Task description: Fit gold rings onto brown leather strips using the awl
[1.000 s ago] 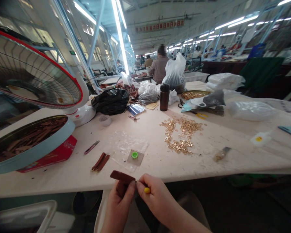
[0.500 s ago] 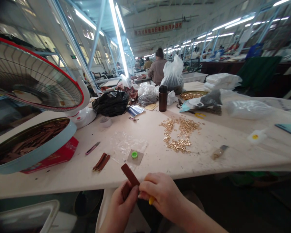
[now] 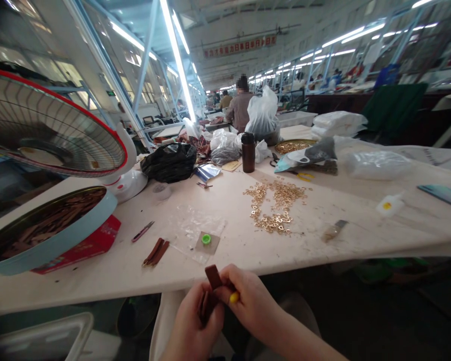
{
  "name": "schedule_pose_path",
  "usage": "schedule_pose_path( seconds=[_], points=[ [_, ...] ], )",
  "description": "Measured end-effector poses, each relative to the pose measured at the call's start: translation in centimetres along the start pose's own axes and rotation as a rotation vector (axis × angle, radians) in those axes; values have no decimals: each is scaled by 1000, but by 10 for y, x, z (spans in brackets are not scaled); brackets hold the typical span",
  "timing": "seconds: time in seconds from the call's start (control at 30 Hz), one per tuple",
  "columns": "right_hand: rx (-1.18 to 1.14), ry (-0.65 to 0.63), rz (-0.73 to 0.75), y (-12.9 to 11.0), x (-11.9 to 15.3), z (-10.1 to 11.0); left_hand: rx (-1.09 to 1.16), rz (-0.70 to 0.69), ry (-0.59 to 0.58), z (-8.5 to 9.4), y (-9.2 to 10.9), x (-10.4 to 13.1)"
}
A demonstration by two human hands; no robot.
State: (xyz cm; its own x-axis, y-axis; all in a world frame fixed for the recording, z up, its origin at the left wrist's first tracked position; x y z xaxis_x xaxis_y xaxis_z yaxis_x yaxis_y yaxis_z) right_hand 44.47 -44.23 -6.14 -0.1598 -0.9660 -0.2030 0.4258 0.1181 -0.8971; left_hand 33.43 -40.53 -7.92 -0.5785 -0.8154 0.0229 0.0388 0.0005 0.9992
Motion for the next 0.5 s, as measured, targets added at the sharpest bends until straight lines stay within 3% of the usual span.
schedule_pose_path(
  seconds=[0.1,0.2,0.5],
  points=[
    [-139,54,-44,2,-2,-1,159,38,-1,-1,-2,-4],
    [-247,17,-86,5,-6,-6,272,50,53,1,-3,-7],
    [-57,59,-95,10,-19,-13,283,131,111,7,-13,-16]
  ],
)
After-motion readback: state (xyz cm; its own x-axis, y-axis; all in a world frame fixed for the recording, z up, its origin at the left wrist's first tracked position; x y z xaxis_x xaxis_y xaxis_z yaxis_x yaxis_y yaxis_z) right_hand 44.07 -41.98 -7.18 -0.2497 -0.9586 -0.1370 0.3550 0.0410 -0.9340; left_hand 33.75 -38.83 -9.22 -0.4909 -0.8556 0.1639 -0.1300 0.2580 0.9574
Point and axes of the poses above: each hand's wrist, its own x-axis away from the middle knuckle, its own z-axis out of the back of the hand, y = z × x, the point moved 5 cm from there along -x, towards the middle knuckle, and after that the axes turned 7 degrees about x, right-handed, at the moved point
